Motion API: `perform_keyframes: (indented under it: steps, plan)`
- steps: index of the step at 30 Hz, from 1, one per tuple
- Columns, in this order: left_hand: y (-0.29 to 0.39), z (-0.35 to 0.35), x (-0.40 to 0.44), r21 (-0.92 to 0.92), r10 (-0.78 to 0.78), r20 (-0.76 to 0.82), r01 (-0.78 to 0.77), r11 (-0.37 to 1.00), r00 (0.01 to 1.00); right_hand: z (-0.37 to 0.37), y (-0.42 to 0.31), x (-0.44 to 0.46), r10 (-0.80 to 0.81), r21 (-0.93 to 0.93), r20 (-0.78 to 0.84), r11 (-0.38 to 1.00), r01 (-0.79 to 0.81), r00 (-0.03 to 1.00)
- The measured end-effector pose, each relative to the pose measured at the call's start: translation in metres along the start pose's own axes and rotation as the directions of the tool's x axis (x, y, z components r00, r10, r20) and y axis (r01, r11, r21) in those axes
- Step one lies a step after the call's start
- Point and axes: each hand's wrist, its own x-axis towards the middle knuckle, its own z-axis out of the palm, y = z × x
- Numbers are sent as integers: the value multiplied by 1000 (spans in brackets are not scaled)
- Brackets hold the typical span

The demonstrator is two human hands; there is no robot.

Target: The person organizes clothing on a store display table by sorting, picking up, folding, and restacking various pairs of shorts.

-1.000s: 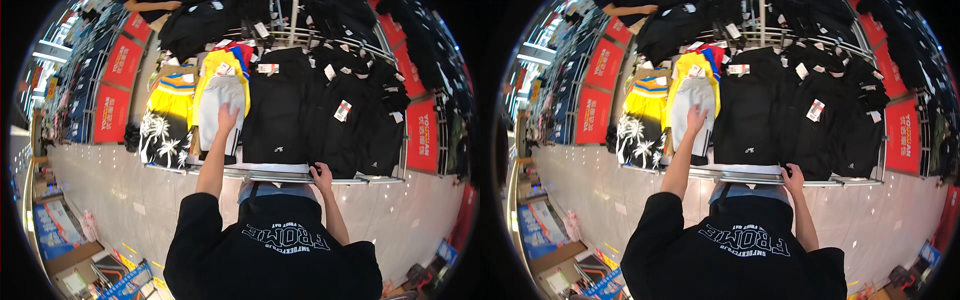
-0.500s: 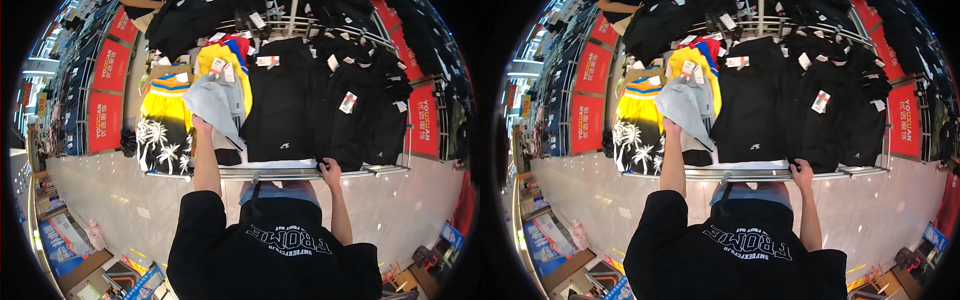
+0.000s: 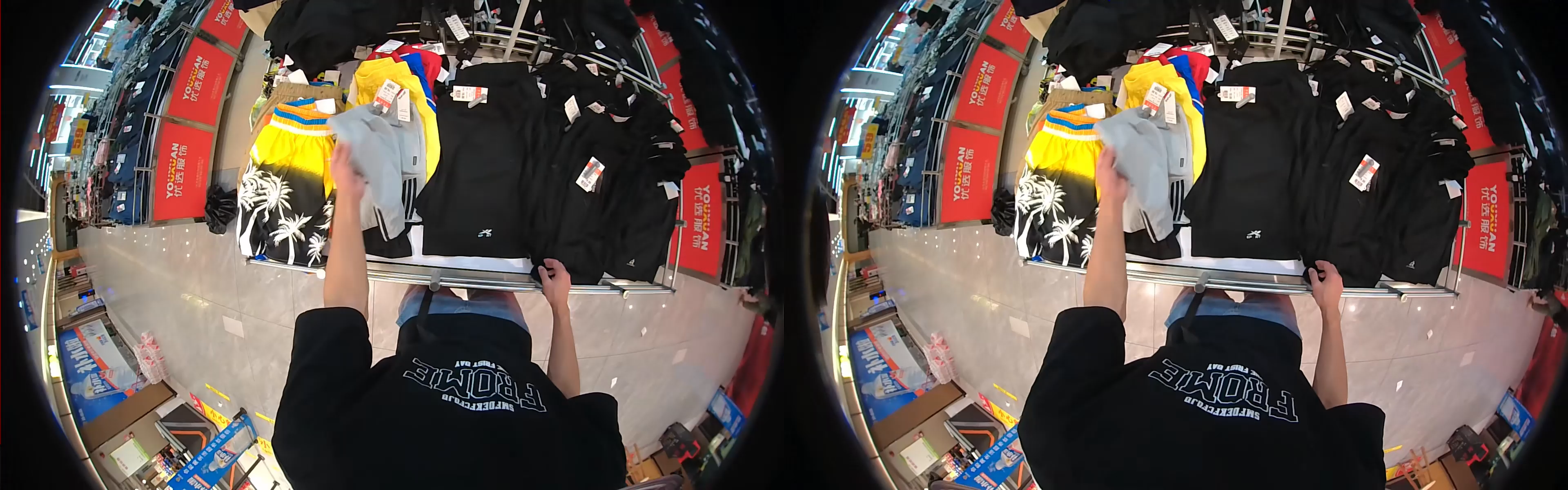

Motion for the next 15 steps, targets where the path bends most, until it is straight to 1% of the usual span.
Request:
perform_keyframes:
  steps: [1, 2, 3, 4, 5, 7, 9, 10, 11, 13, 14, 15]
  plan:
    - [1, 31, -15, 234, -61, 74, 42, 971, 995, 0, 1, 1, -3, 1, 1, 1000, 3, 1000]
    - [-6, 59, -30, 457, -136, 132, 62, 888, 982, 2, 3, 1, -17, -2, -8, 1000, 17, 1000]
    - [-35, 76, -32, 647, -112, 238, -72, 759, 965, 2, 3, 2, -21, -9, -10, 1000, 21, 1000]
    - [-58, 92, -44, 841, -88, 308, -227, 492, 947, 1, 3, 1, -7, -14, 2, 1000, 7, 1000]
    - [-75, 110, -57, 918, -88, 380, -363, 161, 921, 0, 3, 1, 6, -17, 14, 1000, -6, 1000]
    - [-87, 137, -102, 887, 116, 445, -455, 78, 888, 0, 2, 2, 6, -19, 13, 1000, -5, 1000]
    - [-99, 133, -117, 810, 167, 489, -517, 276, 856, 0, 2, 2, 7, -29, 13, 1000, -7, 1000]
    - [-104, 123, -120, 758, 205, 525, -563, 329, 826, 0, 3, 3, 4, -28, 11, 1000, -4, 1000]
    - [-108, 110, -122, 758, 208, 525, -564, 327, 826, 0, 4, 3, 12, -17, 15, 1000, -12, 1000]
    - [-102, 79, -126, 823, 235, 451, -503, 265, 861, 2, 6, 3, 29, 11, 24, 1000, -30, 999]
    - [-97, 65, -125, 823, 236, 454, -506, 260, 859, 2, 6, 3, 28, 17, 23, 999, -29, 999]
    - [-90, 50, -125, 898, 267, 375, -419, 133, 888, 2, 7, 3, 18, 7, 19, 1000, -18, 1000]
